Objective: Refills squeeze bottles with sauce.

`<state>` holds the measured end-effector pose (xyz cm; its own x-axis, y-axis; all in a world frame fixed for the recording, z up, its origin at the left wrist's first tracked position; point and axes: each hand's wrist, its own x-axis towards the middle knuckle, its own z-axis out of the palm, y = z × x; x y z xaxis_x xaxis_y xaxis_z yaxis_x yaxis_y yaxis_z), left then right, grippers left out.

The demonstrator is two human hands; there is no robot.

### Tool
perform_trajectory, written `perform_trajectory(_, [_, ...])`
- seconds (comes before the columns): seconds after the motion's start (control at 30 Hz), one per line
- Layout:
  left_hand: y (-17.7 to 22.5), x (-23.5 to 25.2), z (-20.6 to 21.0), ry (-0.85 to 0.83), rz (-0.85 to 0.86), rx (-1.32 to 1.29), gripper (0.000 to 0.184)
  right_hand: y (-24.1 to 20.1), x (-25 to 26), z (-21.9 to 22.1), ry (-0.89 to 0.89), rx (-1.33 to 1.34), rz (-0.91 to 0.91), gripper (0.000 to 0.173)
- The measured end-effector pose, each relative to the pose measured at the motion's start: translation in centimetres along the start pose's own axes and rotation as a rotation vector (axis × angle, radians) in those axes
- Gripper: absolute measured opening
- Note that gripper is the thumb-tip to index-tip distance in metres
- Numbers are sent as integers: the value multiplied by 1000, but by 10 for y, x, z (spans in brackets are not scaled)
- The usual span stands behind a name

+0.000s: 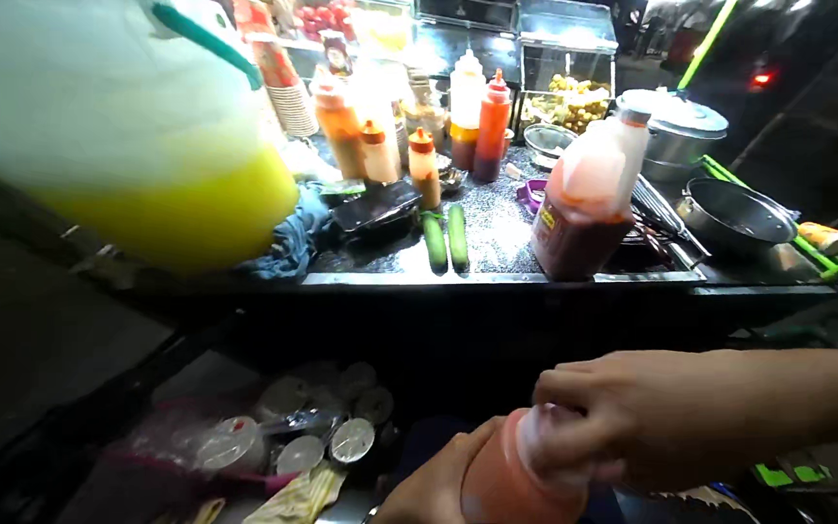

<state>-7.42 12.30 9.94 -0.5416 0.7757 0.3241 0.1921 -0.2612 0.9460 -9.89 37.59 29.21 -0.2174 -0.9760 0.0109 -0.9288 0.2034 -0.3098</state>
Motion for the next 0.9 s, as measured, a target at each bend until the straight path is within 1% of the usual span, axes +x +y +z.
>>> perform_trajectory(0.03, [-2, -1, 1, 7, 6, -19, 99, 1, -1, -1, -10, 51, -41, 38])
perform_trajectory(0.07, [-3, -2, 1, 21, 17, -31, 100, 2, 0, -3, -40, 107, -37, 43])
perform_trajectory(0.1, [-2, -2, 1, 38, 27, -35, 100, 4, 0, -4, -64, 128, 2, 52])
perform_trajectory(0.13, [0, -2, 2, 55, 40, -18, 101, 5, 1, -1, -49, 89, 56, 64])
perform_trajectory(0.17, [3, -1, 2, 71, 44, 7, 101, 7, 4, 3, -27, 33, 97, 71])
perform_trajectory(0.2, [5, 0, 3, 87, 39, 28, 102, 9, 7, 6, -18, -7, 113, 66])
perform_trajectory(0.27, [7, 1, 4, 111, 7, 57, 103, 8, 12, -1, -97, 49, 95, 39])
perform_trajectory(0.3, [7, 0, 3, 116, 1, 73, 102, 8, 13, -7, -137, 126, 63, 33])
perform_trajectory(0.33, [7, -1, 3, 121, 0, 79, 101, 11, 15, -11, -163, 199, 22, 32])
perform_trajectory(0.37, [6, -2, 2, 130, 3, 77, 101, 13, 16, -14, -179, 244, 10, 38])
perform_trajectory(0.4, [5, -3, 2, 137, 11, 71, 101, 14, 17, -15, -166, 232, 47, 52])
perform_trajectory(0.43, [5, -2, 2, 146, 18, 68, 101, 14, 19, -14, -141, 165, 117, 68])
perform_trajectory(0.47, [4, -1, 2, 150, 19, 68, 102, 12, 23, -12, -135, 101, 201, 74])
perform_trajectory(0.5, [3, -1, 2, 148, 17, 76, 102, 12, 27, -10, -159, 71, 264, 70])
perform_trajectory(0.53, [1, -1, 2, 152, 12, 83, 101, 13, 30, -9, -183, 67, 275, 64])
perform_trajectory(0.57, [0, -1, 2, 157, 8, 84, 100, 14, 31, -10, -202, 83, 232, 60])
perform_trajectory(0.6, [-1, -1, 2, 163, 3, 84, 99, 17, 31, -11, -205, 107, 155, 62])
perform_trajectory(0.63, [-2, -1, 2, 170, -4, 80, 98, 19, 32, -12, -193, 147, 86, 67])
perform_trajectory(0.67, [-3, -2, 1, 176, -9, 73, 97, 20, 33, -13, -196, 177, 65, 75])
perform_trajectory(0.73, [-2, -2, -1, 183, -29, 74, 97, 22, 35, -13, -226, 141, 132, 94])
perform_trajectory(0.77, [-3, -1, -2, 174, -38, 77, 98, 22, 37, -11, -239, 86, 187, 96])
perform_trajectory(0.8, [-4, 0, -2, 170, -43, 83, 98, 22, 39, -9, -277, 46, 244, 90])
perform_trajectory(0.83, [-5, 0, -3, 170, -42, 91, 98, 23, 41, -8, -316, 42, 268, 80])
perform_trajectory(0.87, [-6, 0, -3, 178, -34, 96, 97, 26, 42, -7, -331, 56, 244, 72])
perform_trajectory(0.9, [-6, -1, -3, 193, -23, 96, 94, 30, 41, -6, -307, 86, 179, 72])
